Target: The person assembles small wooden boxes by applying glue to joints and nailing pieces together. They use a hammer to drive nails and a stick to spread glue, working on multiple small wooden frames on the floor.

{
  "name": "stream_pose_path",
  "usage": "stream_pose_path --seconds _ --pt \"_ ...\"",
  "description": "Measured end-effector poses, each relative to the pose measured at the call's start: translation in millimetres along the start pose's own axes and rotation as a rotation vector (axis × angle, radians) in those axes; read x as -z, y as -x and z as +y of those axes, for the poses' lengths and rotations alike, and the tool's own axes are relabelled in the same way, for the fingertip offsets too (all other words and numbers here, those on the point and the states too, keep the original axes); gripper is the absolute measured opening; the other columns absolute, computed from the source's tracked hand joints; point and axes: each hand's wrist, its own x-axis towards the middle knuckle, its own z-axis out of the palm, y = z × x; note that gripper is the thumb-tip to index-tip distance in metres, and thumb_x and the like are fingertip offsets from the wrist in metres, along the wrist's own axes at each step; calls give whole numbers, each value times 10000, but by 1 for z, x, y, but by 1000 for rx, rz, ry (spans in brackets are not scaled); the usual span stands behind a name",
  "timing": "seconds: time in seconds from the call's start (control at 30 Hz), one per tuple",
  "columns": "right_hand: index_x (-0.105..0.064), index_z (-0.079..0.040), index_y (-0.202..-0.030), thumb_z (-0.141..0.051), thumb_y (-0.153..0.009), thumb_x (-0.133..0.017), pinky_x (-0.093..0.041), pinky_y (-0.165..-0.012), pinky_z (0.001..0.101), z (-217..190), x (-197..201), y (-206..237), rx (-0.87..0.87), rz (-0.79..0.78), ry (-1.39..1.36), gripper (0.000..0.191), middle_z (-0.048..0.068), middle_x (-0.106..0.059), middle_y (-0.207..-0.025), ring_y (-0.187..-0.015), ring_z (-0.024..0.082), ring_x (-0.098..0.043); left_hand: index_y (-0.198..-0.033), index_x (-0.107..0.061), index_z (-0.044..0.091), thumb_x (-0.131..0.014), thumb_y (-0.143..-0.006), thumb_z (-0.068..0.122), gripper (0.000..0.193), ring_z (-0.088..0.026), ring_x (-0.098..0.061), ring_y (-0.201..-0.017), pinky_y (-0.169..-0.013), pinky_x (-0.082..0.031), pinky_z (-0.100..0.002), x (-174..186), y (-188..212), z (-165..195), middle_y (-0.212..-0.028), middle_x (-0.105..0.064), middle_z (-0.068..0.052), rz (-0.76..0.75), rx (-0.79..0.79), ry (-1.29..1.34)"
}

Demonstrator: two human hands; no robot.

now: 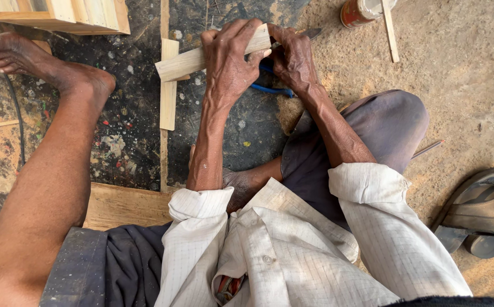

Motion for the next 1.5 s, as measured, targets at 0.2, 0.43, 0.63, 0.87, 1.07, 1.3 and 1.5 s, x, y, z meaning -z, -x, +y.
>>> stream_pose_path --seconds 0.2,0.43,0.63,0.87,1.07,1.3,1.5 --pt "-682 -41 -1325 175 -869 -564 -625 -651 363 1 -4 -1 19 25 -30 517 171 -758 -1006 -786 231 -743 -1318 -661 87 -892 -825 183 553 -185 -671 -1032 -951 -346 -405 -6 -4 1 -1227 -731 -81 -22 27 -36" --pt "-682 -41 -1308 163 -871 -574 -600 -620 369 8 -8 1 58 72 131 494 162 -723 -901 -725 238 -707 -1333 -657 110 -884 -829 169 556 -175 -667 -1051 -981 -339 -407 3 -2 6 -1235 -727 -58 -3 2 -22" --pt "-678 -29 -1324 154 -863 -606 -572 -605 375 12 -5 6 58 69 117 501 182 -716 -882 -707 245 -701 -1366 -652 134 -868 -846 141 563 -151 -663 -1092 -1015 -335 -404 9 -1 9 -1274 -729 -26 2 -9 -5" --pt "-675 -28 -1355 137 -887 -627 -576 -574 334 16 -5 8 -101 72 25 498 157 -755 -896 -705 191 -720 -1403 -654 140 -856 -843 128 596 -154 -655 -1031 -972 -355 -392 9 -2 9 -1186 -738 -19 -36 9 -26" --pt "-661 -41 -1393 167 -869 -594 -680 -763 366 10 -2 6 -18 84 -35 568 183 -747 -1026 -927 249 -769 -1321 -707 145 -943 -787 378 628 -205 -613 -856 -870 -335 -453 7 -9 14 -950 -690 -35 -91 42 -5" --pt "-642 -34 -1380 168 -801 -627 -643 -804 407 -14 18 5 6 1 37 614 224 -715 -1219 -1028 306 -726 -1206 -745 155 -936 -772 330 505 -178 -627 -880 -924 -322 -444 6 -13 20 -1005 -720 2 17 37 -6" --pt "-783 -100 -1164 75 -1022 -673 -617 -611 277 -14 132 14 58 440 594 251 112 -822 -1104 -900 167 -795 -1181 -761 154 -931 -759 316 483 -183 -636 -901 -945 -325 -445 1 -13 18 -1087 -745 -9 69 38 5"
